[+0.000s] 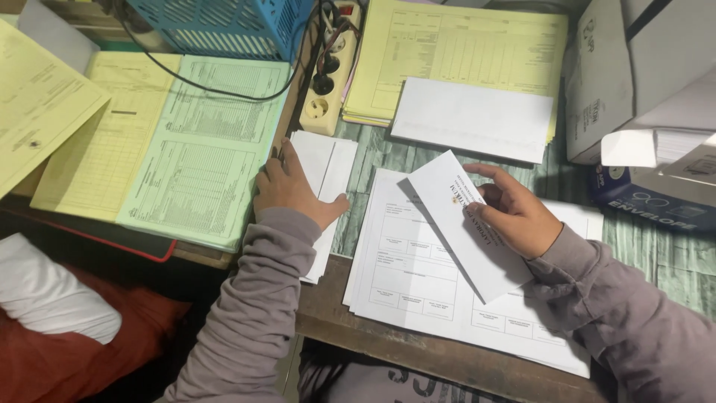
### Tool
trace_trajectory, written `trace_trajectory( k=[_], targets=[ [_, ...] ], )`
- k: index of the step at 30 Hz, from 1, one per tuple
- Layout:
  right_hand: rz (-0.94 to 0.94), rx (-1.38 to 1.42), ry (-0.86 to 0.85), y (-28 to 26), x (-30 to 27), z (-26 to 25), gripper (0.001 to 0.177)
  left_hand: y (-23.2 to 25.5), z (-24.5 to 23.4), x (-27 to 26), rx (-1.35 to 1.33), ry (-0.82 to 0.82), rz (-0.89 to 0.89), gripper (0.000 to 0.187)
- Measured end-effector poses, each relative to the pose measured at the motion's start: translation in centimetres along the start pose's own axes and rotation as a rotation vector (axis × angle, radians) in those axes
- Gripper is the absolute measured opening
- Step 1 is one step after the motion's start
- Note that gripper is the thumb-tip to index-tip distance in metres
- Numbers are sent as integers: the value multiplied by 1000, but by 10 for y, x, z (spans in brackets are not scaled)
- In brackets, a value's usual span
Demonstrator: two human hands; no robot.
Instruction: Folding printed documents and inserting them into envelopes
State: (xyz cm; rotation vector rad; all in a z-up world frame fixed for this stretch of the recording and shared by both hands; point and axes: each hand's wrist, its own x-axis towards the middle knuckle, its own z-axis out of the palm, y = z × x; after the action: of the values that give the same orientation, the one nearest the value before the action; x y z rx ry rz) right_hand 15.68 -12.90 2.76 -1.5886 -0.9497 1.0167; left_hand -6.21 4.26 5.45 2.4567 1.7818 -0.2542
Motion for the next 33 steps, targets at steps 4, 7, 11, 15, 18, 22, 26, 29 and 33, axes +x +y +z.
trace_trajectory(
  k=[4, 7, 11, 15, 18, 22, 26, 29, 33],
  targets=[
    [-5, -12, -9, 1, 4, -2, 54, -3, -2, -10, -57, -16, 32, 115],
    [-16, -12, -12, -2, 2, 2, 54, -7, -12, -31, -99, -54, 55, 117],
    [-9, 7, 1, 4, 6, -2, 54, -18, -17, -43, -119, -80, 92, 122],
    [0, 1, 14, 6, 2, 0, 54, -24, -10, -44, -130, -137, 122, 121],
    [-8, 33, 3, 7, 7, -2, 56, -26, -9, -39, -144, -74, 122, 121],
    [-13, 119, 4, 20, 10, -4, 62, -21, -8, -39, -138, -77, 149, 118],
    [24, 382, 14, 31, 14, -16, 63, -19, -4, -34, -63, -96, 159, 119],
    [111, 465, 62, 32, 16, -21, 53, -16, -14, -33, 28, -160, 194, 122],
    [113, 422, 88, 13, 13, -20, 41, 7, -43, -47, -42, -126, 331, 114]
  ],
)
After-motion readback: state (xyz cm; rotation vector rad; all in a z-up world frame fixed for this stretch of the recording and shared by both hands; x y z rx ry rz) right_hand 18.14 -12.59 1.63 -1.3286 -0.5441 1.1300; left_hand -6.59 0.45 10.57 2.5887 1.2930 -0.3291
